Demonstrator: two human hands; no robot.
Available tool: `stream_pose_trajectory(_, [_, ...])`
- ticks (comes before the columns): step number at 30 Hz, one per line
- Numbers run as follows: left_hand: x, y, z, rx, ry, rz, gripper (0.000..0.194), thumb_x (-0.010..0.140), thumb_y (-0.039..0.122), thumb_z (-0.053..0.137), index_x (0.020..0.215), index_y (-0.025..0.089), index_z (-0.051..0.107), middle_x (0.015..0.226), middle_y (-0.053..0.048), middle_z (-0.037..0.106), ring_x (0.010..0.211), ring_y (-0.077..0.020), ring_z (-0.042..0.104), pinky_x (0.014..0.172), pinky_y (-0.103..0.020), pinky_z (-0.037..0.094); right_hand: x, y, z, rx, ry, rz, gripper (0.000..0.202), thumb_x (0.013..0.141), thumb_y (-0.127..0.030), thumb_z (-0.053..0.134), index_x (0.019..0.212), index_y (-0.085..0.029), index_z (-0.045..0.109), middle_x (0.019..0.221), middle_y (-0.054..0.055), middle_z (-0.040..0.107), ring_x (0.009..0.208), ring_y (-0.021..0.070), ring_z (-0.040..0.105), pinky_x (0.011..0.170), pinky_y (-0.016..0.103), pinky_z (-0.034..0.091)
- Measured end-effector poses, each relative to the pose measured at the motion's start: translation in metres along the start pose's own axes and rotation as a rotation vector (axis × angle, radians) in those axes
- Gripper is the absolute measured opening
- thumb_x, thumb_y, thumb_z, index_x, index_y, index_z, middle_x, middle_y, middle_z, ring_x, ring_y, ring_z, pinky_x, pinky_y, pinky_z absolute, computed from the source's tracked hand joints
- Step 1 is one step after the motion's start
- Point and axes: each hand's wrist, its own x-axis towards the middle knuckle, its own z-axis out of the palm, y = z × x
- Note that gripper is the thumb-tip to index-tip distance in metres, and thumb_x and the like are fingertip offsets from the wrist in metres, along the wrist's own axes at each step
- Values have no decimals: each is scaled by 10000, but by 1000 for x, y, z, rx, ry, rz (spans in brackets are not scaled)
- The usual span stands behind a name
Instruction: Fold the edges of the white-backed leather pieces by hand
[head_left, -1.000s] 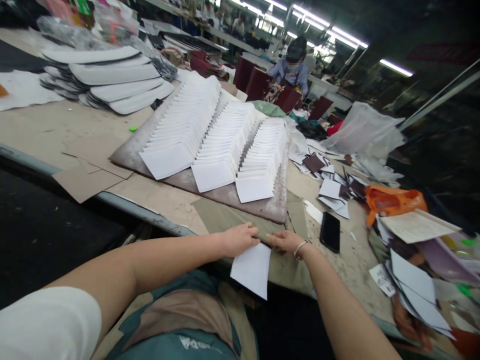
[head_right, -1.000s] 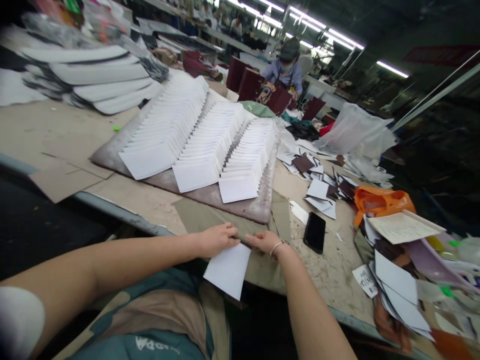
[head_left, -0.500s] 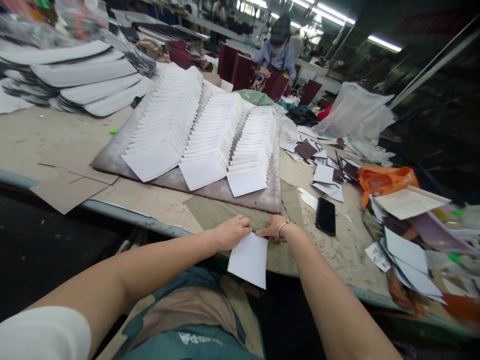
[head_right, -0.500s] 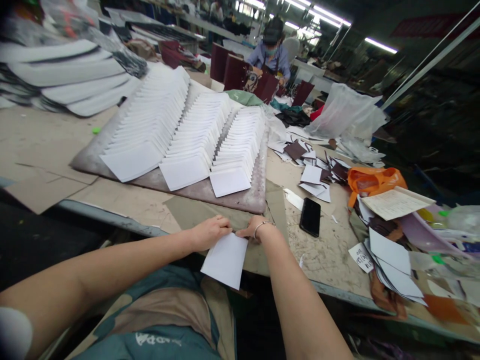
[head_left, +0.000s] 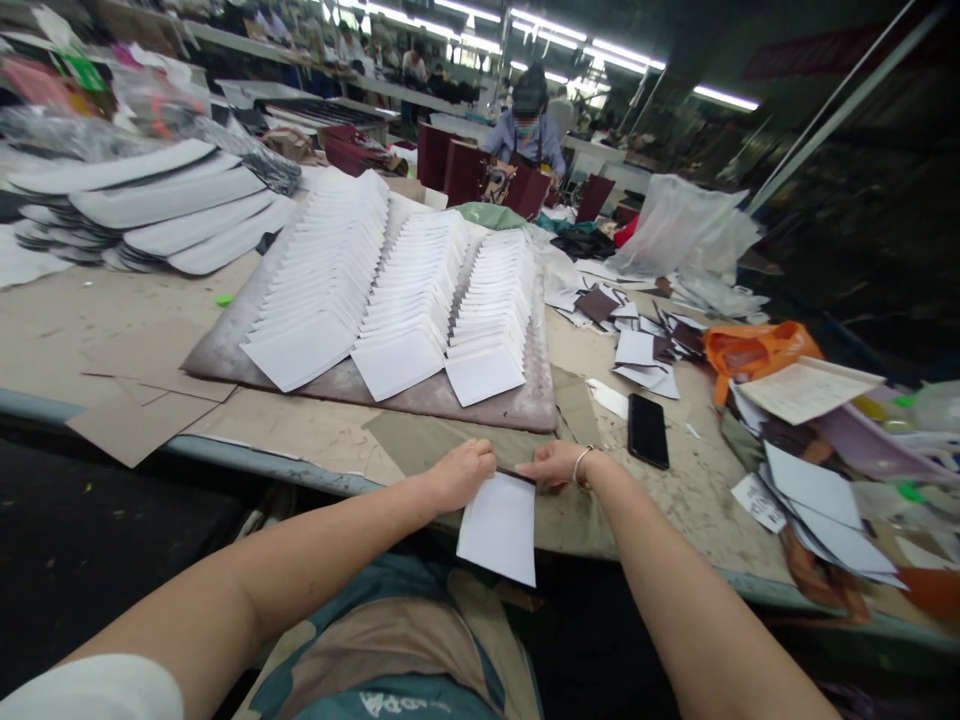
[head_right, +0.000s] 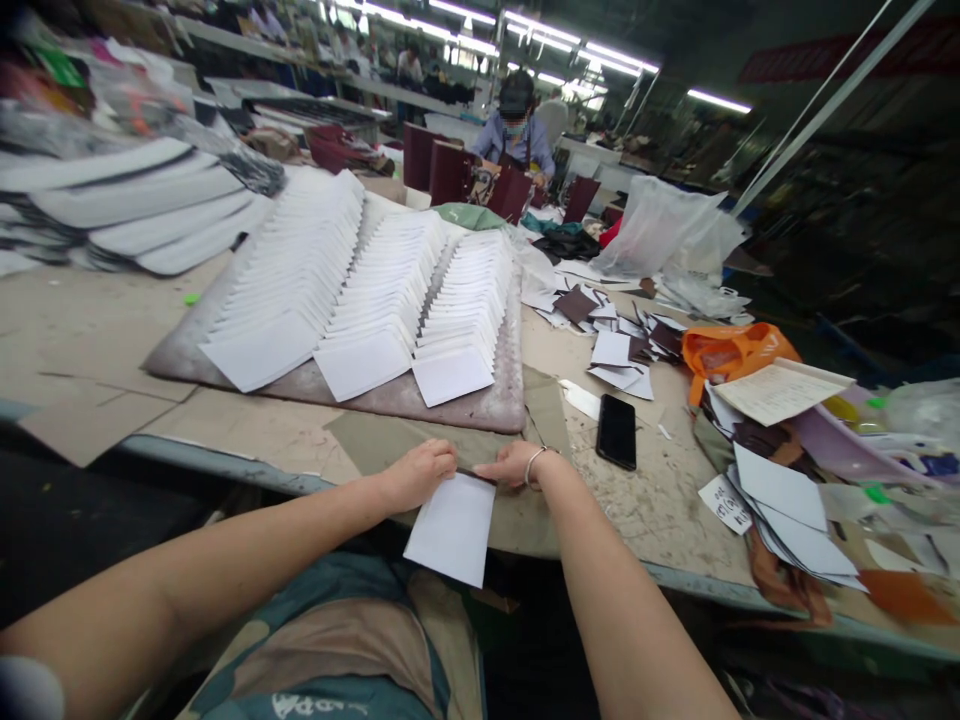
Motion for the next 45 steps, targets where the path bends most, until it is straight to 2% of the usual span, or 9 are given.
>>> stream_pose_trajectory(3, [1,0,-1,-48,28,-47,87,847,138,503,796,159,570,915,-36,540,885,-159,522,824,-280,440,0,-15,-2,-42,12,55,581,616,-737,579,666,-162,645,592,48,606,549,171,576,497,276,444])
stream_pose_trajectory(9, [3,1,-6,-155,47,-166,67,794,130,547,837,170,514,929,-19,491,806,-141,519,738,-276,471,8,-36,-1,-110,83,135,641,464,-704,691,778,-145,670,751,111,654,713,256,629,604,339,480])
stream_pose_trajectory(17, [6,2,-12,-238,-5,-207,107,743,103,580,817,167,537,938,-26,514,834,-148,534,777,-294,484,-2,-8,1,-53,29,66,262,608,-431,731,639,-196,619,594,6,610,579,170,586,501,259,412])
stream_pose_trajectory(21, [12,-3,-18,-319,-11,-270,146,710,74,575,834,149,595,913,-22,548,767,-122,564,729,-247,487,-3,-3,2,-10,25,55,223,626,-372,730,598,-207,582,547,-20,580,525,149,553,454,246,378])
stream_pose_trajectory(25, [19,-7,-28,-259,31,-367,177,775,232,581,921,142,623,873,-28,563,720,-137,566,710,-276,485,-3,-3,1,7,21,41,247,612,-382,741,559,-201,582,527,-16,573,504,144,546,457,248,379])
stream_pose_trajectory(28, [24,-3,-30,-124,51,-415,362,788,469,579,991,172,617,988,-61,538,899,-209,560,820,-342,470,-4,-2,1,8,28,26,248,621,-416,726,580,-205,604,534,-11,582,497,143,550,462,250,385])
stream_pose_trajectory(31, [29,6,-25,39,-21,-427,571,723,597,598,1141,210,550,1078,-80,489,1040,-281,509,883,-402,446,-5,-1,1,-8,39,15,253,628,-432,716,585,-204,615,555,3,597,515,151,562,474,255,391])
stream_pose_trajectory(36, [34,10,-21,133,-105,-449,635,699,508,657,1232,232,450,1142,-88,439,1093,-300,478,886,-412,448,-5,-1,1,-41,69,-15,256,609,-436,727,591,-201,629,539,14,584,565,177,586,513,266,400])
stream_pose_trajectory(45, [32,-11,-32,-19,-215,-301,655,713,321,690,1302,173,445,1139,-98,432,1096,-266,473,991,-385,393,-7,9,6,-26,142,-86,231,613,-437,714,658,-219,649,603,2,608,623,183,595,525,263,379])
